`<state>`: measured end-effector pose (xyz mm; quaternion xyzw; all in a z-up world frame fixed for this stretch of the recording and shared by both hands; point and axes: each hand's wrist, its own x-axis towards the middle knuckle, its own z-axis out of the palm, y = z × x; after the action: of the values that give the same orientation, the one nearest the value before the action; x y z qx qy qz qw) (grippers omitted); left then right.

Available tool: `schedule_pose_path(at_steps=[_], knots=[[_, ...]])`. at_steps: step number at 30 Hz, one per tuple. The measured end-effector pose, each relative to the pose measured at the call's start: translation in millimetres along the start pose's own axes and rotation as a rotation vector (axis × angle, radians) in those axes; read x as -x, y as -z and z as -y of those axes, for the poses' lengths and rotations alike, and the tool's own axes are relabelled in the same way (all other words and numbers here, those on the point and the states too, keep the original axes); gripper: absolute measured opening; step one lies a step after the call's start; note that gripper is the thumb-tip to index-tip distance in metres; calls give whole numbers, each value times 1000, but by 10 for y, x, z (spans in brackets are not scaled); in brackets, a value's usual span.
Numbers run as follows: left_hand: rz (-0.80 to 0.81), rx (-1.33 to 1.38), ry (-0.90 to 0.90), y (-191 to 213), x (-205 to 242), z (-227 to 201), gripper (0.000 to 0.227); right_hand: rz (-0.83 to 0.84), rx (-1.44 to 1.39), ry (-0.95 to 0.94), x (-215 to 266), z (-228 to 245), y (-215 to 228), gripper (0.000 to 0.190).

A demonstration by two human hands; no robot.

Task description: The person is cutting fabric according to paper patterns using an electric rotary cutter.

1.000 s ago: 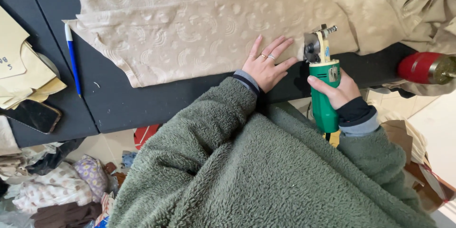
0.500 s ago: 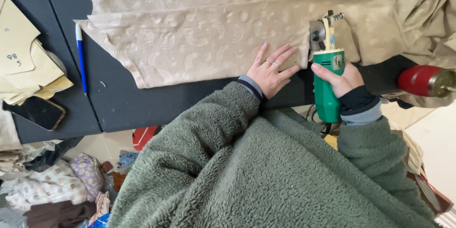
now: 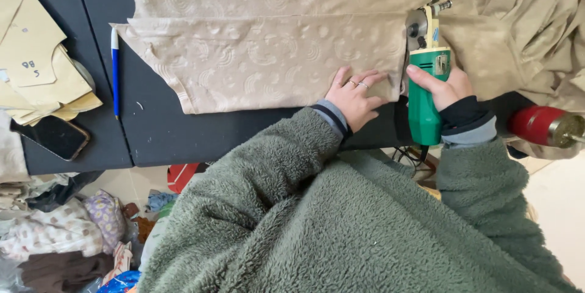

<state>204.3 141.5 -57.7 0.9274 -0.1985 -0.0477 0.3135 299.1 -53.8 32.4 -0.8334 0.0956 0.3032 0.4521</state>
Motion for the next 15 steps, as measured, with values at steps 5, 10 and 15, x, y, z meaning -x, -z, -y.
schedule_pose_path(at_steps=[5,10,15], knots=[[10,22,139,37,-356,362,31,-5,53,58,-216,-70,73,41],[-337,-111,95,48,-469,578,58,177,261,82,-523,-145,585,47],[-342,-191,24,25,-424,586,67,278,768,212,-821,97,905,67]])
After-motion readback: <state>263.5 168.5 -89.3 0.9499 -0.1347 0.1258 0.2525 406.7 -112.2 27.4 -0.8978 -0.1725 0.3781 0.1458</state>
